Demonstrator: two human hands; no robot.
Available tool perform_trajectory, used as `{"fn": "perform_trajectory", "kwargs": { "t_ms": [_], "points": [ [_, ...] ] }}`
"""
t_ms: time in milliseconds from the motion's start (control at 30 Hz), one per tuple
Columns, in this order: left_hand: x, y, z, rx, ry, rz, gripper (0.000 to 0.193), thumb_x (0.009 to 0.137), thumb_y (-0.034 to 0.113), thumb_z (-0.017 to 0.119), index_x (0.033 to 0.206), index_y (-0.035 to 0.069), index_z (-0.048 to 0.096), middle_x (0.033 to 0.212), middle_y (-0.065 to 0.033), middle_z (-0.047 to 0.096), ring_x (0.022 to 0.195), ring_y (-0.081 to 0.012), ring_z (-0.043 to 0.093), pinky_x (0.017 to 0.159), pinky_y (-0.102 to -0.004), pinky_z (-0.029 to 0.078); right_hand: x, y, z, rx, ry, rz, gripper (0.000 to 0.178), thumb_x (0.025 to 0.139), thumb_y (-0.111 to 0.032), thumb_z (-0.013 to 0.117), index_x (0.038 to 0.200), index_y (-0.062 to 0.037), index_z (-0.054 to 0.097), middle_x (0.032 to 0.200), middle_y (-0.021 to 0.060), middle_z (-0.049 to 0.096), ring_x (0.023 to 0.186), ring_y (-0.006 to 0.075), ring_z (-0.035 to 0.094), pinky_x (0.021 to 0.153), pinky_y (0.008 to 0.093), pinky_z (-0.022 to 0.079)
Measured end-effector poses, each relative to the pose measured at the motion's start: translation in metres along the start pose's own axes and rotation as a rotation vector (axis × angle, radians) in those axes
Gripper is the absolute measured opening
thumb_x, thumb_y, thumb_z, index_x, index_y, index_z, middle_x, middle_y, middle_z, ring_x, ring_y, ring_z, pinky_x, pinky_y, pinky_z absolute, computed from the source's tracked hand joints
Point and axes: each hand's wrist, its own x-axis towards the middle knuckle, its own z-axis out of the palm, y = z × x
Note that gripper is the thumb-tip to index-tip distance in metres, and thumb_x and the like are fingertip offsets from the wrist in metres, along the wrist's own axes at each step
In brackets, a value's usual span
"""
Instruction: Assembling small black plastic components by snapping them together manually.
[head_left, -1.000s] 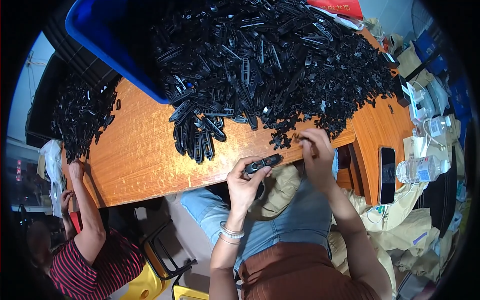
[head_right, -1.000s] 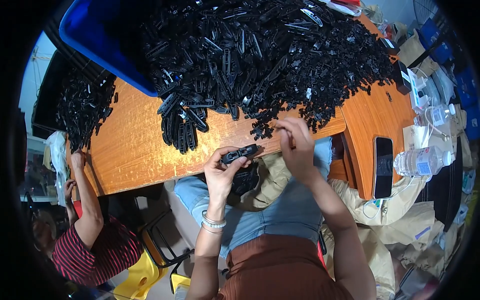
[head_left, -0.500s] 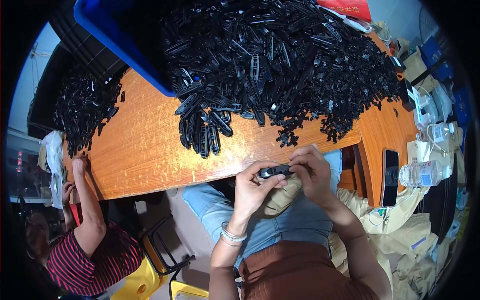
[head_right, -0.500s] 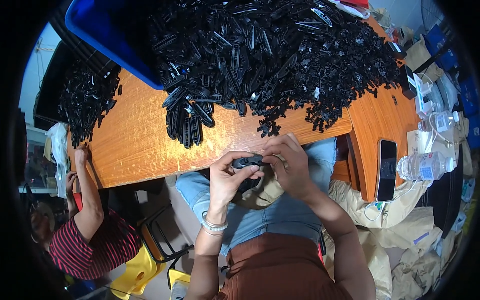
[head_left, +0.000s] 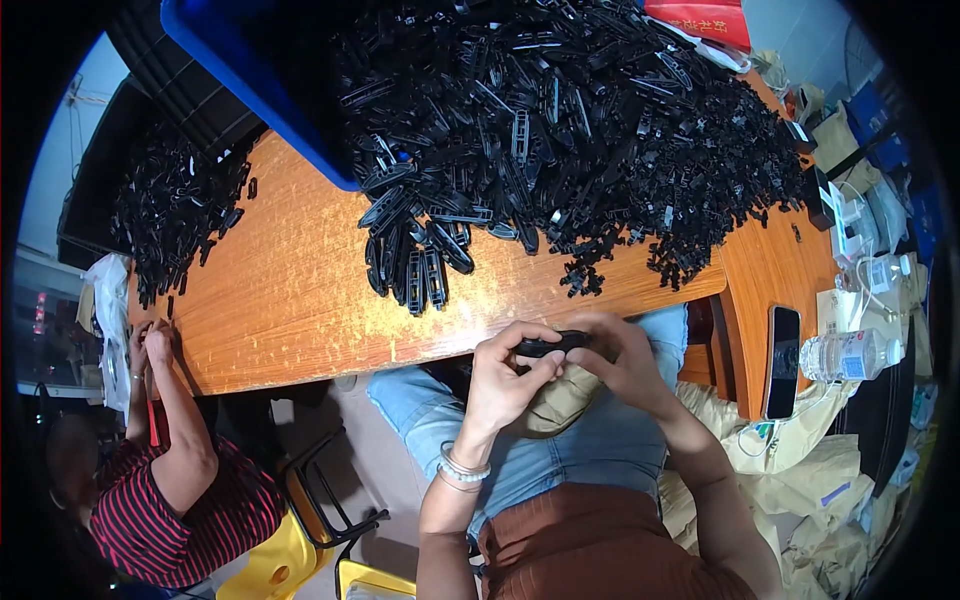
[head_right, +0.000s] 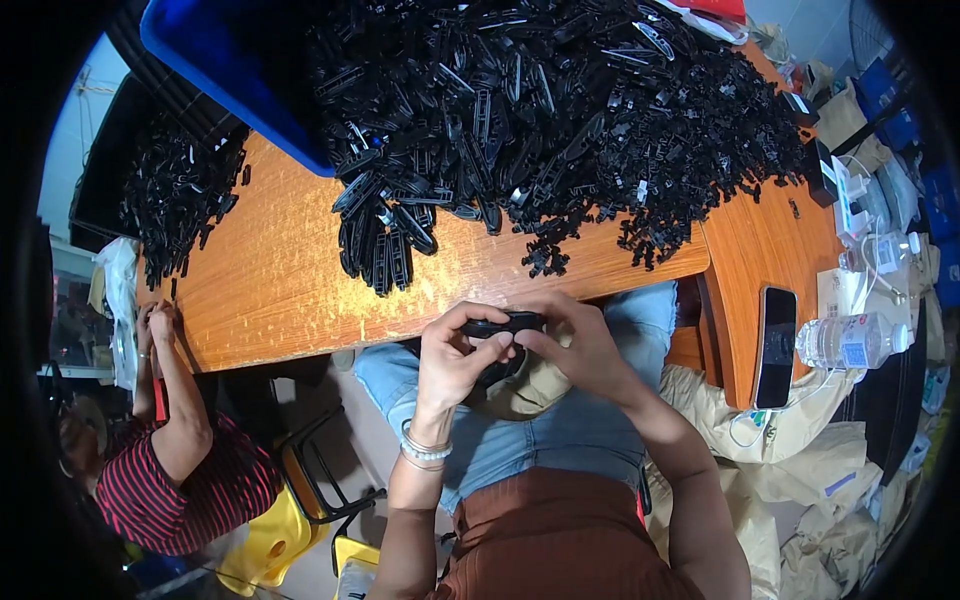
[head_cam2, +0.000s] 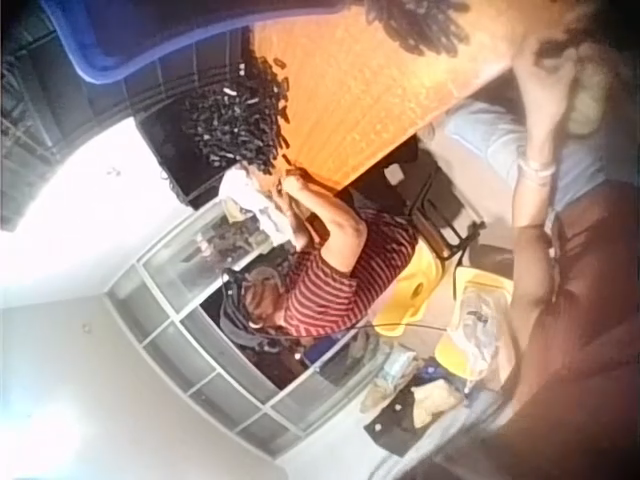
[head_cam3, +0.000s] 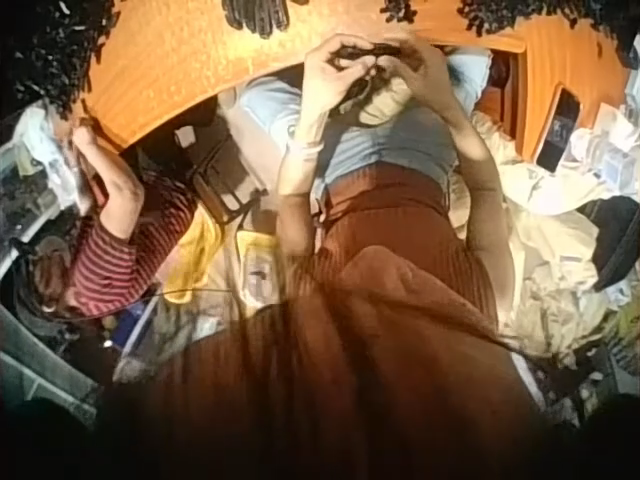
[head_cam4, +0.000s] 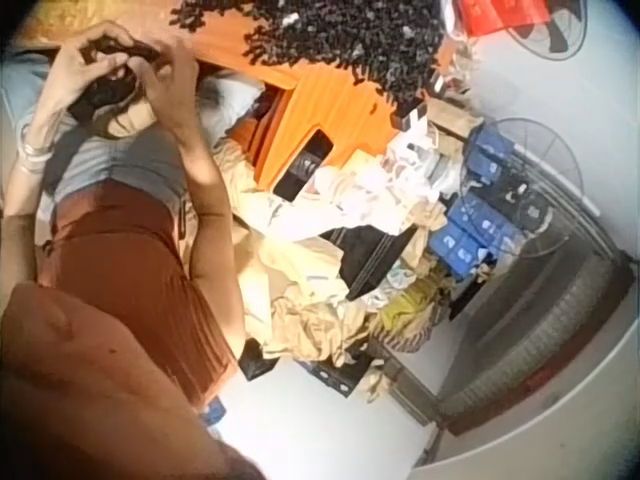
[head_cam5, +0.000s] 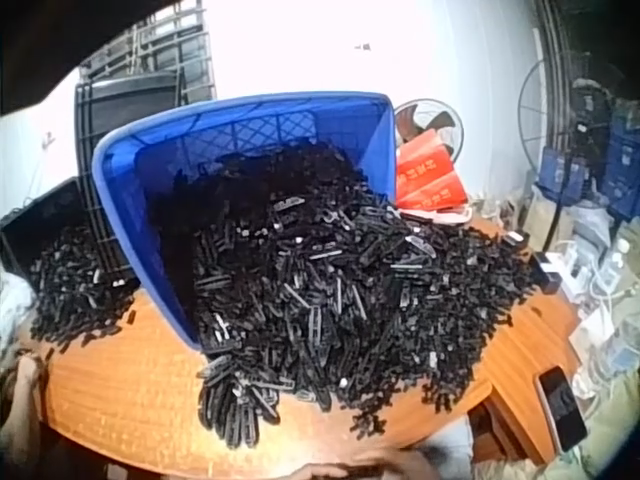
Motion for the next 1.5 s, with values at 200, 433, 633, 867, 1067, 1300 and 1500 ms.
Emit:
{"fn": "perform_trajectory", "kwargs": {
  "t_ms": [200, 433, 633, 867, 1067, 1300, 1500],
  "points": [
    [0.005, 0.001, -0.009, 0.083, -0.082, -0.039, 0.016, 0.084, -0.001, 0.059, 0.100, -0.004, 0.063, 0.080, -0.0097, 0.066, 0.068, -0.0125, 0.064, 0.062, -0.0219, 0.052, -0.010, 0.018, -0.006, 0.354, -0.204, 0.281, 0.023, 0.085, -0.008, 0.062, 0.105, 0.0030, 0.060, 0.084, 0.0046, 0.063, 0.072, 0.0050, 0.056, 0.066, 0.0217, 0.045],
    [0.092, 0.030, -0.057, 1.119, 0.412, 0.661, 0.035, 0.078, -0.004, 0.051, 0.113, 0.001, 0.054, 0.114, -0.0209, 0.053, 0.097, -0.0377, 0.057, 0.081, -0.0397, 0.048, -0.011, 0.025, -0.021, 0.025, -0.417, 0.203, 0.020, 0.086, -0.005, 0.054, 0.105, -0.0022, 0.062, 0.083, 0.0095, 0.064, 0.075, 0.0162, 0.061, 0.071, 0.0275, 0.047],
    [0.127, 0.049, -0.080, 1.447, 0.348, 0.572, 0.040, 0.071, -0.008, 0.056, 0.109, 0.002, 0.057, 0.115, -0.0202, 0.051, 0.103, -0.0359, 0.053, 0.085, -0.0411, 0.046, 0.068, 0.042, -0.054, -0.764, 0.189, -0.431, 0.017, 0.075, 0.000, 0.060, 0.091, -0.0026, 0.062, 0.091, 0.0112, 0.057, 0.085, 0.0285, 0.055, 0.073, 0.0363, 0.045],
    [0.111, 0.043, -0.080, 1.225, 0.386, 0.795, 0.024, 0.075, -0.003, 0.059, 0.099, -0.001, 0.057, 0.105, -0.0183, 0.056, 0.101, -0.0321, 0.054, 0.086, -0.0380, 0.045, 0.073, 0.055, -0.056, -0.845, 0.181, -0.534, 0.020, 0.072, 0.002, 0.063, 0.091, -0.0008, 0.061, 0.094, 0.0115, 0.056, 0.087, 0.0285, 0.053, 0.073, 0.0370, 0.043],
    [0.055, 0.017, -0.025, 0.603, 0.157, 0.445, 0.020, 0.076, -0.006, 0.059, 0.096, 0.000, 0.058, 0.091, -0.0049, 0.058, 0.074, -0.0103, 0.057, 0.063, -0.0195, 0.046, 0.053, 0.045, -0.044, -0.569, 0.353, -0.425, 0.020, 0.076, 0.004, 0.061, 0.096, 0.0019, 0.062, 0.087, 0.0123, 0.061, 0.081, 0.0281, 0.056, 0.072, 0.0353, 0.045],
    [0.034, 0.014, -0.003, 0.257, -0.017, 0.212, 0.023, 0.079, -0.009, 0.063, 0.101, -0.006, 0.058, 0.093, -0.0074, 0.057, 0.067, -0.0109, 0.061, 0.057, -0.0191, 0.051, 0.040, -0.015, -0.020, -0.346, 0.112, -0.487, 0.025, 0.074, 0.006, 0.064, 0.099, -0.0012, 0.065, 0.088, 0.0105, 0.064, 0.076, 0.0243, 0.058, 0.068, 0.0307, 0.045],
    [0.019, 0.020, -0.001, 0.076, -0.023, 0.045, 0.022, 0.079, -0.009, 0.063, 0.101, -0.009, 0.058, 0.082, -0.0137, 0.066, 0.069, -0.0154, 0.066, 0.062, -0.0219, 0.055, 0.035, -0.021, -0.010, -0.305, 0.000, -0.534, 0.018, 0.070, 0.006, 0.066, 0.086, -0.0023, 0.063, 0.087, 0.0078, 0.062, 0.077, 0.0236, 0.058, 0.068, 0.0333, 0.045]
  ]
}}
